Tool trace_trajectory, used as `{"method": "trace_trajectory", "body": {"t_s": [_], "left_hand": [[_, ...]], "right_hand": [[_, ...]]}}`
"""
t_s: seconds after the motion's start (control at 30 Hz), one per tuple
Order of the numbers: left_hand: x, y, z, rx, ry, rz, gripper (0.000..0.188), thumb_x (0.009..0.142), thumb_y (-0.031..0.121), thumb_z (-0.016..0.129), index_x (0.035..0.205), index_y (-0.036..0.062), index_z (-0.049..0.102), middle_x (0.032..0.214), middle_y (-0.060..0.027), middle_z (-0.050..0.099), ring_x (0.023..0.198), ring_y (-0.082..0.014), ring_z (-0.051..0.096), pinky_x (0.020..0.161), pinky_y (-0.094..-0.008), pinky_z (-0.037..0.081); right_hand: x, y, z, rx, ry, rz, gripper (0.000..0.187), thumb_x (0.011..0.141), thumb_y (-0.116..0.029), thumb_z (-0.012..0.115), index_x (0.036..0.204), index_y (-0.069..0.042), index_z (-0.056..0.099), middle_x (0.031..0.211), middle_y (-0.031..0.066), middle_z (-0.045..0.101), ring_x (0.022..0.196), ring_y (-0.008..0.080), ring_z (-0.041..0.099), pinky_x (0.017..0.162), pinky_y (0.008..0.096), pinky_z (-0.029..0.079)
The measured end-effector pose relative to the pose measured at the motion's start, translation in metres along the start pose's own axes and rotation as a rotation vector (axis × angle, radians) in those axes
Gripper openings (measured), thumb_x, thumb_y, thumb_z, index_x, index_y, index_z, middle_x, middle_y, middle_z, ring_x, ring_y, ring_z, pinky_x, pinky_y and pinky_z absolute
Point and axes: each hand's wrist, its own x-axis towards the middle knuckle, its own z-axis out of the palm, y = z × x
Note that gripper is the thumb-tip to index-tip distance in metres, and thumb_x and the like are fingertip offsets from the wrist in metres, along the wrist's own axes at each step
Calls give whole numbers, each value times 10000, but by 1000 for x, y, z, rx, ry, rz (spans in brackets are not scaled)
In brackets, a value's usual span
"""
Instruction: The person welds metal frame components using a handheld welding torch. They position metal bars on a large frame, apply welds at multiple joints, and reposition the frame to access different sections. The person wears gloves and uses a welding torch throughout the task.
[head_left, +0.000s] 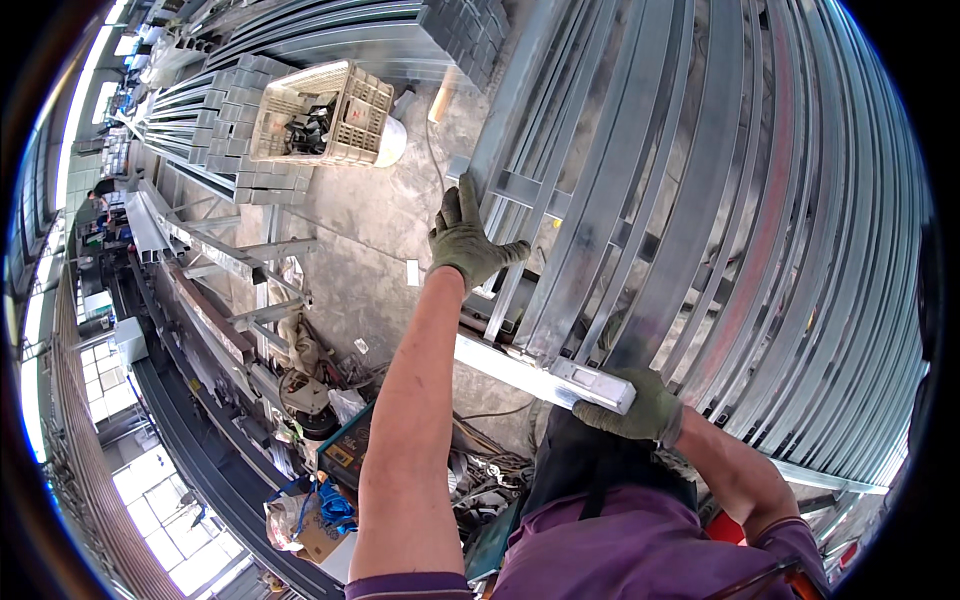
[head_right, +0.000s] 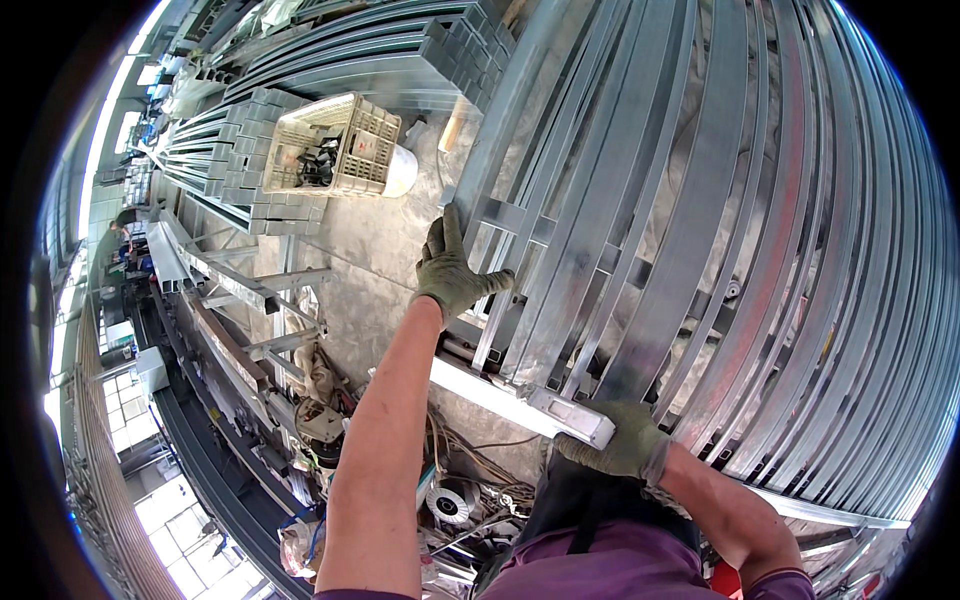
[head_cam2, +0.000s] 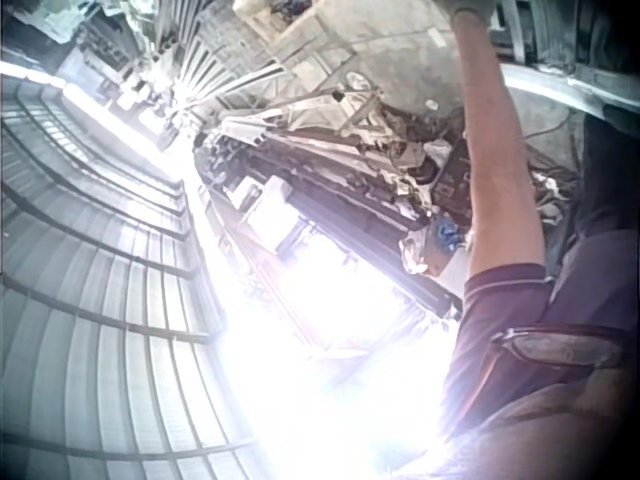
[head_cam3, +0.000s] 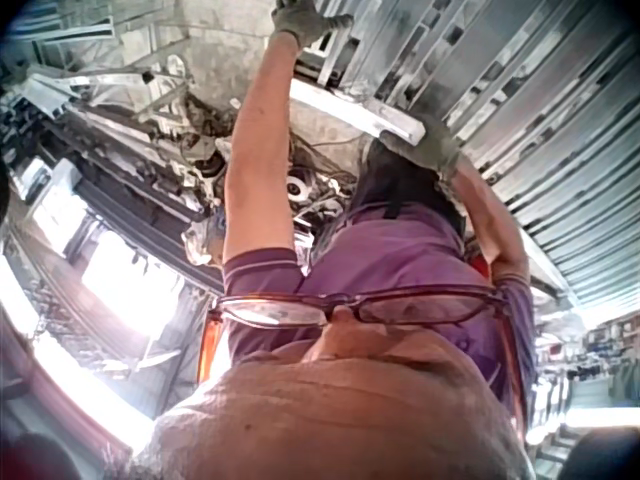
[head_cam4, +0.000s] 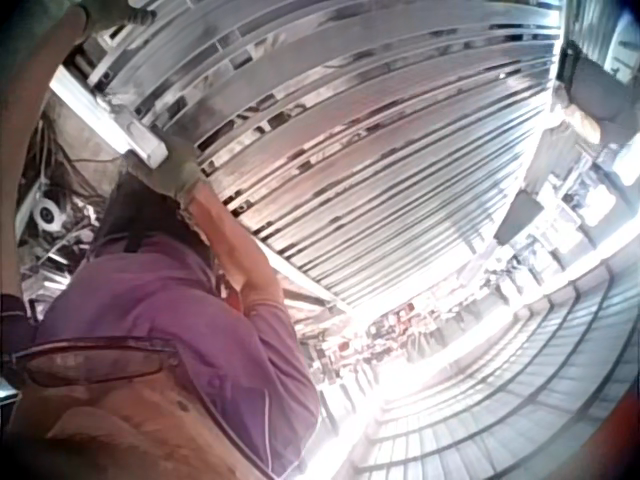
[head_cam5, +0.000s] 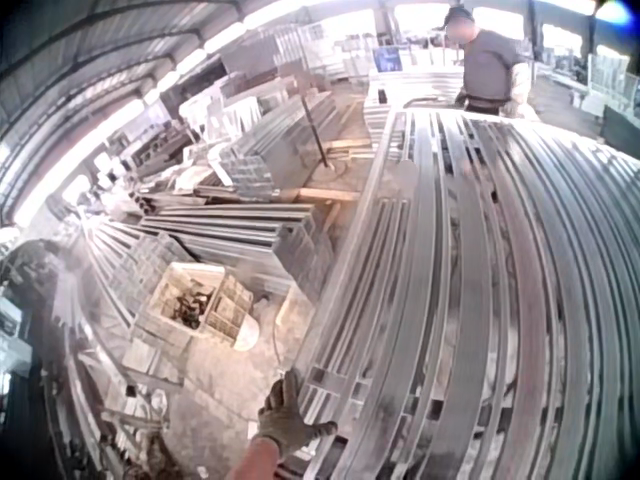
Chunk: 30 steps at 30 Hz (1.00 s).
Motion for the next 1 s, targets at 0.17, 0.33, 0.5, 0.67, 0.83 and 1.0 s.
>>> {"method": "trace_trajectory", "body": {"t_s": [0.17, 0.33, 0.5, 0.67, 0.83, 1.0], "left_hand": [[0, 0, 1, 4, -5, -4, 1568, 687, 712, 910, 1728, 209, -149, 1793, -240, 77, 1655, -453, 85, 1340, -563, 145], [-2, 2, -1, 15, 4, 1, 1562, 692, 694, 916, 1727, 187, -139, 1784, -235, 89, 1647, -446, 114, 1333, -555, 182], [-5, 7, -3, 59, 26, -6, 1567, 685, 660, 937, 1726, 156, -119, 1768, -220, 112, 1633, -432, 175, 1322, -537, 255], [-3, 8, -4, 50, 3, -26, 1566, 684, 657, 937, 1728, 161, -120, 1772, -211, 107, 1639, -420, 165, 1326, -534, 250], [-3, 4, -2, 42, 13, -14, 1562, 690, 645, 939, 1726, 154, -122, 1775, -207, 98, 1640, -420, 165, 1324, -542, 250], [-3, 9, -5, 46, 4, -14, 1569, 684, 640, 946, 1725, 150, -121, 1774, -218, 95, 1638, -428, 170, 1323, -545, 250]], "right_hand": [[4, -4, 2, -40, -26, -3, 555, 895, -540, 794, 1274, -137, 750, 1042, 161, 795, 971, 399, 761, 840, 479, 614], [6, 5, 9, -47, -18, -29, 536, 890, -521, 807, 1265, -142, 752, 1046, 147, 796, 964, 382, 763, 834, 468, 614], [7, 3, 7, 27, -16, -44, 492, 886, -446, 842, 1262, -140, 755, 1041, 131, 800, 943, 354, 774, 811, 445, 623], [9, 4, 6, 55, -36, -30, 475, 887, -412, 852, 1266, -141, 759, 1066, 107, 801, 964, 310, 779, 838, 409, 624], [12, -10, -3, 17, -117, 16, 504, 888, -404, 853, 1306, -145, 741, 1116, 80, 793, 1021, 277, 770, 856, 394, 623], [12, 11, 10, 231, -106, 0, 516, 928, -361, 824, 1359, -108, 696, 1218, 55, 765, 1118, 209, 745, 902, 356, 634]]}}
